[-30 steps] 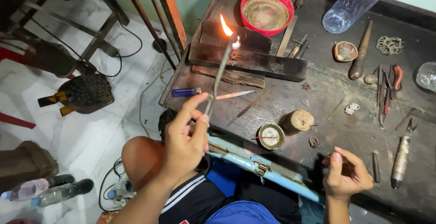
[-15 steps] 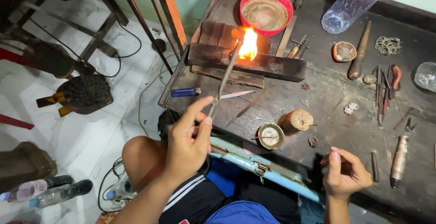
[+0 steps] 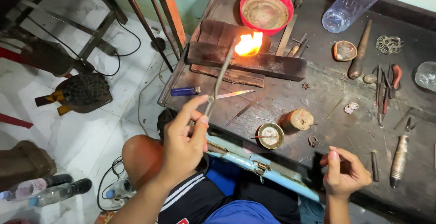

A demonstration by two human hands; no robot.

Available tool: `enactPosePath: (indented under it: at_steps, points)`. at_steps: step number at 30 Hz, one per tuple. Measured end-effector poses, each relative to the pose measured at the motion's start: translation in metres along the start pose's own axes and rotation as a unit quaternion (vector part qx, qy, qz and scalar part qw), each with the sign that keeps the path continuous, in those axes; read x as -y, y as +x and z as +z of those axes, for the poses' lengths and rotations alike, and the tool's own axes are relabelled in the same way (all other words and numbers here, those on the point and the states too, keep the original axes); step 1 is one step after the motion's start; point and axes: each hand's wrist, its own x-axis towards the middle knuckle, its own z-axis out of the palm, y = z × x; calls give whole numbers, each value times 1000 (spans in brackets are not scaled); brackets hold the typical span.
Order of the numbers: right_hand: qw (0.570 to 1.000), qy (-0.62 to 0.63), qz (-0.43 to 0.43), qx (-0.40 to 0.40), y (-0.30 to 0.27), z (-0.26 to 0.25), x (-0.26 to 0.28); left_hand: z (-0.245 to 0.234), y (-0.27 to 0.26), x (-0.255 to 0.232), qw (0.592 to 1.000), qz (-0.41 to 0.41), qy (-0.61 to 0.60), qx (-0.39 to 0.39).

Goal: Soldering and assembling small jewelry components using a blowtorch, tweezers, and pliers on a workbench.

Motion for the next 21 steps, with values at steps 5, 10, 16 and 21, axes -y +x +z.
enactPosePath:
  at_steps: [5,10,16,21]
  points:
    - [1000,-24,2,13,0,-2,0,-15,1,-1,1000,-17,-19,-7]
    - [1000,-23,-4,18,0,-1,-2,-9,-8,2,999,-43,-15,5]
    - [999,-19,-2,27,2,-1,3,-9,1,2,1000,-7,-7,1]
    - [999,-45,-11,25,-1,-5,-9,-20,-2,-1,1000,-1,-13,-10]
